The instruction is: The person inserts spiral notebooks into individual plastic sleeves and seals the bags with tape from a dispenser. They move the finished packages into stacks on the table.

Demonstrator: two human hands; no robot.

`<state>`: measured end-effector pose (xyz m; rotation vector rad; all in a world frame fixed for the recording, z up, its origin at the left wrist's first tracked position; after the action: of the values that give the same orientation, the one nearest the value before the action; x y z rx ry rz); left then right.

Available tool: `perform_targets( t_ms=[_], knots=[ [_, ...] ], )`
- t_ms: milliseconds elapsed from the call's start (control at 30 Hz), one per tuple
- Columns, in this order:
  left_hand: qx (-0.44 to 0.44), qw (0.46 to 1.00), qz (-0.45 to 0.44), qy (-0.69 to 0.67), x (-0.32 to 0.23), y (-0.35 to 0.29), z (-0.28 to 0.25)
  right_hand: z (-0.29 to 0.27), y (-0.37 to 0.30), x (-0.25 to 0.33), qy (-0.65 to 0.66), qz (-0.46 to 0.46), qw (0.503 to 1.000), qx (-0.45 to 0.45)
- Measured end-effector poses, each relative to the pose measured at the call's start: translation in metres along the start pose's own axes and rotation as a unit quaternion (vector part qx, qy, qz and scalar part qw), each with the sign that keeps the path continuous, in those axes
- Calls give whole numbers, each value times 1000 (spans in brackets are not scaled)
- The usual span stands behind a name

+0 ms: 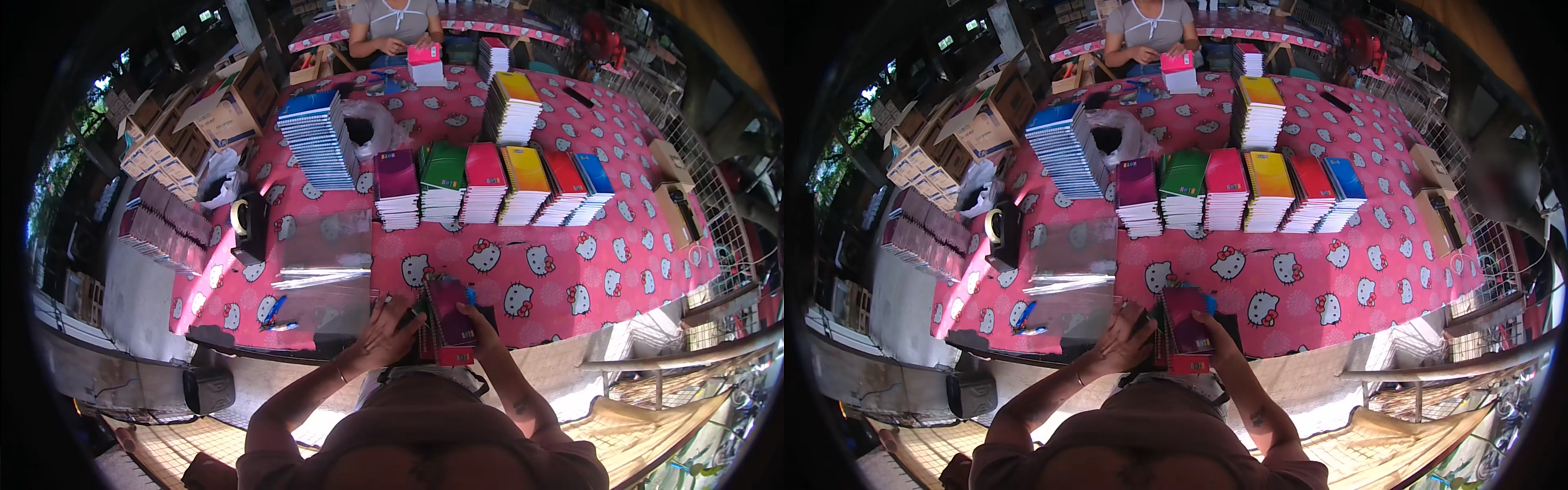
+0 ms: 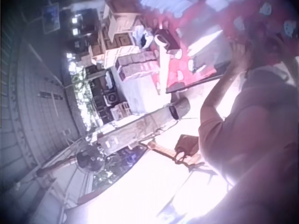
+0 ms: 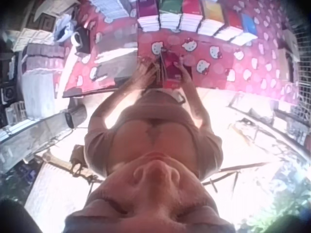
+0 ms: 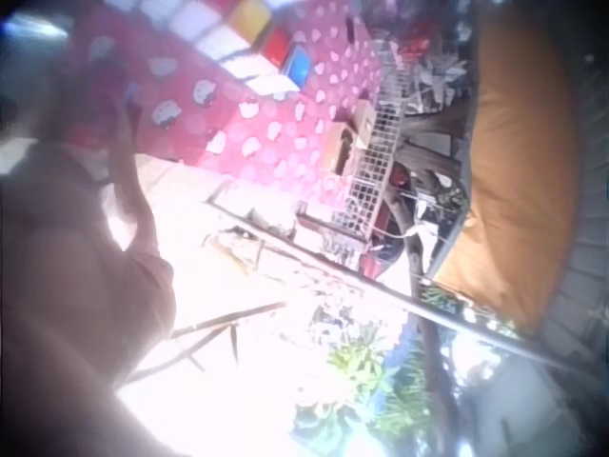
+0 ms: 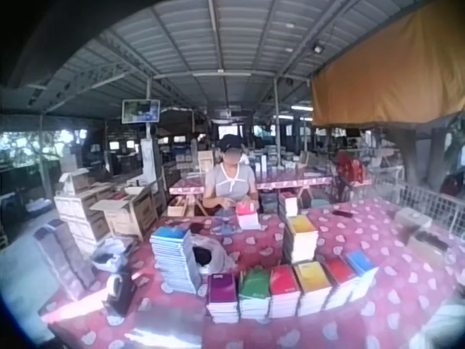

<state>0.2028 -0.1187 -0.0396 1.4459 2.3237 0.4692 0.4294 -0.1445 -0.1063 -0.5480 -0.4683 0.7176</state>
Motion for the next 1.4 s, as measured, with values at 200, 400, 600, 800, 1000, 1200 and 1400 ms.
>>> perform_targets(
  t_ms=[200,400,600,800,1000,1200,1400],
  knots=[
    [-60,979,97,-169,15,29,5,27,-11,27,-108,-26,992,64],
    [-135,779,-190,-582,33,13,50,24,2,31,-500,-492,712,-17],
    [-234,708,-185,-640,29,3,91,8,36,11,-460,-437,773,-29],
    [-160,794,-176,-560,31,20,75,25,19,26,-487,-490,723,-15],
    [-155,823,-165,-521,33,14,80,28,31,14,-460,-449,766,-18],
    [-137,824,-190,-515,39,-3,97,20,42,1,-442,-471,763,-17],
    [3,871,-228,-435,46,-7,74,9,36,3,-495,-370,786,-40]
  ],
)
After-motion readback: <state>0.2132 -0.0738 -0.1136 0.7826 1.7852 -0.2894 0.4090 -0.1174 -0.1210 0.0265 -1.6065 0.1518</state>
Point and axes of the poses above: each hand's wrist, its own y-axis towards the middle knuckle, its own z-axis out of the palm, x = y × z, the point moved 2 cm from there along y, towards the middle knuckle, and after that the axes turned 10 degrees about z, right-handed, at the moved point
